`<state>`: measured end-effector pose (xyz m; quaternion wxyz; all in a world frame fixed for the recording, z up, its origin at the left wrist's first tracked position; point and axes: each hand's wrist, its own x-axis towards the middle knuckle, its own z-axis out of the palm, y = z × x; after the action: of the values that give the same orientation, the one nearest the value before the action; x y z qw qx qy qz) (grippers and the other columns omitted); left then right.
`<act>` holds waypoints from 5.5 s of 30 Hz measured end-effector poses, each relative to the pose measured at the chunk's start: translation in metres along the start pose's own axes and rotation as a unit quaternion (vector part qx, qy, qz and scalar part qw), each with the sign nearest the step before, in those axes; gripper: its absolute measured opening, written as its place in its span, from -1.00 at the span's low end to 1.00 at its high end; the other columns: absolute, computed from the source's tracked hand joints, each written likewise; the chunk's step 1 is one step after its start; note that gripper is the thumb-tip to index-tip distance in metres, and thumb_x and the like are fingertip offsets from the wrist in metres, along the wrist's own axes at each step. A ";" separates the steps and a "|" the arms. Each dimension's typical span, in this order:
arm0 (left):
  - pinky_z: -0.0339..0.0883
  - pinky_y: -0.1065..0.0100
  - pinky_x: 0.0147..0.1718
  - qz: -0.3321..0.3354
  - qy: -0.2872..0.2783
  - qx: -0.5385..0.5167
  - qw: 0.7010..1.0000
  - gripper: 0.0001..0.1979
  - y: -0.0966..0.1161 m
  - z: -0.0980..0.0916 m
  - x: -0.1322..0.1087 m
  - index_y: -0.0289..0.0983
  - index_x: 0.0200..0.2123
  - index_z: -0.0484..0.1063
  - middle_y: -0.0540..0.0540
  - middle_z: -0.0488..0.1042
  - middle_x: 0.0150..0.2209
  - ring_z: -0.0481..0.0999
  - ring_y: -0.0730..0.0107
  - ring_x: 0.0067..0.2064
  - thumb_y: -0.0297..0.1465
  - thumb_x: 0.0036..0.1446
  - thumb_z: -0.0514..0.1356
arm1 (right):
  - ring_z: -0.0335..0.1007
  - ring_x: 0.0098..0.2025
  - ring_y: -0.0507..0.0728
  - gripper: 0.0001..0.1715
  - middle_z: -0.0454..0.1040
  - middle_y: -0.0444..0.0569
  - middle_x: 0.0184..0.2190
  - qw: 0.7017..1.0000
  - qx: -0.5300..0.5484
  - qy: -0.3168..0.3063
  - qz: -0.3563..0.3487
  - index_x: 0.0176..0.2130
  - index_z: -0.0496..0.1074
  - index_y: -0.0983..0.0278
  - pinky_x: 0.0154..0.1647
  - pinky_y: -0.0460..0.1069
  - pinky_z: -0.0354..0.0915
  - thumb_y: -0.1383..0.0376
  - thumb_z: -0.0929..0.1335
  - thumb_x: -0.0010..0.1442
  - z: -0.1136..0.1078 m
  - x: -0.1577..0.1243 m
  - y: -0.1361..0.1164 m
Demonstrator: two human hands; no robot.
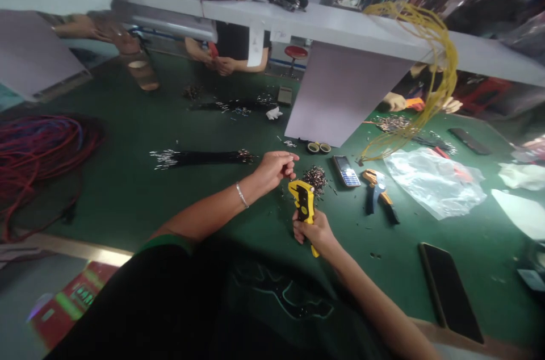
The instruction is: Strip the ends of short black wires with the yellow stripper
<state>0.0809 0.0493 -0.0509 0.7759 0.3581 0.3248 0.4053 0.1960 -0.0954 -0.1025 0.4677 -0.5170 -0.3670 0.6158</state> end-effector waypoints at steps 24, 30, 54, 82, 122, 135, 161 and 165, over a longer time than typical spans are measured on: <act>0.00 0.49 -0.65 -0.043 0.006 -0.014 0.999 -0.81 -0.010 -0.015 0.019 -0.44 -0.52 0.40 0.09 0.14 -0.71 0.03 0.68 -0.71 -0.70 0.07 0.09 | 0.03 -0.82 -0.06 -0.79 0.19 -0.34 -0.84 0.998 0.041 -0.033 0.020 -0.47 0.26 0.25 -0.85 -0.15 0.09 0.40 0.33 -0.24 0.001 0.011 -0.001; 0.01 0.49 -0.66 -0.043 -0.005 -0.012 0.999 -0.85 -0.010 -0.017 0.016 -0.44 -0.51 0.40 0.09 0.15 -0.71 0.05 0.67 -0.70 -0.69 0.02 0.11 | -0.01 -0.84 -0.07 -0.79 0.15 -0.36 -0.85 0.999 0.036 -0.028 0.012 -0.47 0.25 0.24 -0.86 -0.15 0.06 0.36 0.35 -0.23 0.000 0.014 0.002; 0.02 0.44 -0.63 0.063 -0.028 -0.017 0.997 -0.78 0.045 0.003 -0.026 -0.40 -0.45 0.44 0.07 0.16 -0.67 0.13 0.61 -0.66 -0.64 0.20 0.06 | 0.29 -0.42 0.11 -0.83 0.41 -0.05 -0.42 0.848 -0.504 -0.003 -0.163 -0.33 0.34 0.28 -0.40 -0.03 0.17 0.34 0.32 -0.04 0.007 -0.027 -0.022; 0.05 0.44 -0.65 0.092 -0.038 0.028 0.995 -0.84 0.036 0.022 -0.052 -0.34 -0.40 0.43 0.11 0.18 -0.66 0.14 0.64 -0.70 -0.56 0.20 0.10 | 0.44 -0.48 0.07 -0.82 0.50 -0.10 -0.52 0.988 -0.040 -0.009 -0.151 -0.44 0.49 0.29 -0.33 0.01 0.41 0.21 0.43 0.08 0.044 0.024 -0.059; -0.13 0.46 -0.65 -0.007 -0.052 -0.009 0.999 -0.79 0.041 0.020 -0.060 -0.42 -0.48 0.45 0.05 0.14 -0.67 0.05 0.64 -0.66 -0.63 0.13 0.06 | 0.06 -0.60 -0.03 -0.71 0.14 -0.24 -0.71 0.885 -0.329 0.107 -0.311 -0.68 0.24 0.26 -0.56 -0.11 0.04 0.32 0.29 0.02 0.028 0.038 -0.061; 0.11 0.45 -0.61 0.021 -0.053 -0.036 0.998 -0.89 0.042 0.012 -0.048 -0.43 -0.40 0.47 0.05 0.22 -0.63 0.13 0.63 -0.64 -0.60 0.12 0.14 | 0.21 -0.66 -0.02 -0.85 0.33 -0.21 -0.72 0.954 -0.186 -0.019 -0.234 -0.49 0.46 0.28 -0.59 -0.10 0.17 0.30 0.34 0.07 0.029 0.013 -0.075; 0.40 0.41 -0.45 0.012 -0.052 0.031 0.998 -0.91 0.052 0.012 -0.050 -0.38 -0.30 0.49 -0.07 0.46 -0.53 0.50 0.44 -0.48 -0.47 0.17 0.19 | 0.30 -0.62 0.03 -0.83 0.38 -0.16 -0.65 0.945 -0.259 0.027 -0.199 -0.44 0.44 0.28 -0.57 -0.08 0.27 0.29 0.28 0.11 -0.002 -0.010 -0.054; 0.40 0.40 -0.40 0.021 -0.057 0.015 0.998 -0.90 0.058 0.003 -0.046 -0.37 -0.29 0.50 -0.07 0.47 -0.49 0.52 0.43 -0.44 -0.45 0.17 0.21 | 0.46 -0.27 0.16 -0.76 0.53 0.08 -0.29 0.852 -0.436 -0.030 -0.290 -0.17 0.47 0.32 -0.19 0.08 0.41 0.30 0.32 0.16 -0.002 -0.031 -0.034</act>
<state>0.0388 0.0330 0.0077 0.7790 0.3987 0.2782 0.3959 0.2053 -0.1157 -0.0622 0.3401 -0.5193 -0.7449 0.2446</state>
